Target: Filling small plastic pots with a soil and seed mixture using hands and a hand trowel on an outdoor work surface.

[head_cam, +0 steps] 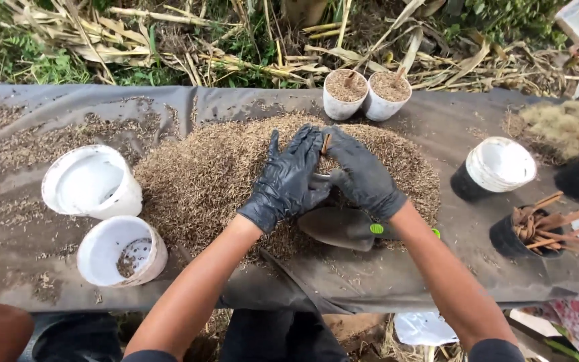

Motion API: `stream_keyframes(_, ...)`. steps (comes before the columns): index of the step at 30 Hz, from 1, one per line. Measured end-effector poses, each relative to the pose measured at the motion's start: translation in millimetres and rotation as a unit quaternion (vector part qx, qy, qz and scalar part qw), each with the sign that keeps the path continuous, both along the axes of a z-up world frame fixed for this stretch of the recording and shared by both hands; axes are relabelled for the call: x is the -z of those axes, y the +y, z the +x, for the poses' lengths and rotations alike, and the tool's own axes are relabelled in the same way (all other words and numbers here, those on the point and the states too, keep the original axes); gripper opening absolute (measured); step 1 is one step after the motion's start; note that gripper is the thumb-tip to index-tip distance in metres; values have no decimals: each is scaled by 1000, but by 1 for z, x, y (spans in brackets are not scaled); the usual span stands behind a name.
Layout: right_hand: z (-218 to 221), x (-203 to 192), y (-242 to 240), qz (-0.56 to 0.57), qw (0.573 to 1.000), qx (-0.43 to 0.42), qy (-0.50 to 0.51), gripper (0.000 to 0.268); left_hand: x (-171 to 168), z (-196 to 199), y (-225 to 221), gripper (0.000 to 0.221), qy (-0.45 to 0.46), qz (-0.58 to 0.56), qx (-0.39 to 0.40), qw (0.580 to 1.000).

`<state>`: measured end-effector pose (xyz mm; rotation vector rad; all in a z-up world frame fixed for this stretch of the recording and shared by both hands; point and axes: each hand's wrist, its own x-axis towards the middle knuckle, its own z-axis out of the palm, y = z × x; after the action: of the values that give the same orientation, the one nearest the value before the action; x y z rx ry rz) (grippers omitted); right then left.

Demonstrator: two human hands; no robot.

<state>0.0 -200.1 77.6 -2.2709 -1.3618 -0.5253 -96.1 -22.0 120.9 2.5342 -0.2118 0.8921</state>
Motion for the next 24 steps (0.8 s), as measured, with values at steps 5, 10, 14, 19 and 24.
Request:
stream_keyframes(5,-36,-19,-2,-31,997,31,-59,85,9,1,-3,73,-18,-73,16,997)
stream_keyframes(10,-38,-5,-2,-38,990,51,-127,77,11,-3,-11,72,-40,-140,41,989)
stream_keyframes(14,-36,-3,-5,-37,990,64,-121,71,17,-16,-16,72,-69,-196,71,976)
stream_keyframes(19,-8,14,-14,-3,998,46,-46,78,22,-14,-20,71,-76,-248,109,960)
stream_keyframes(24,7,49,-12,-13,986,70,-154,70,22,-18,-19,70,-105,-318,143,931)
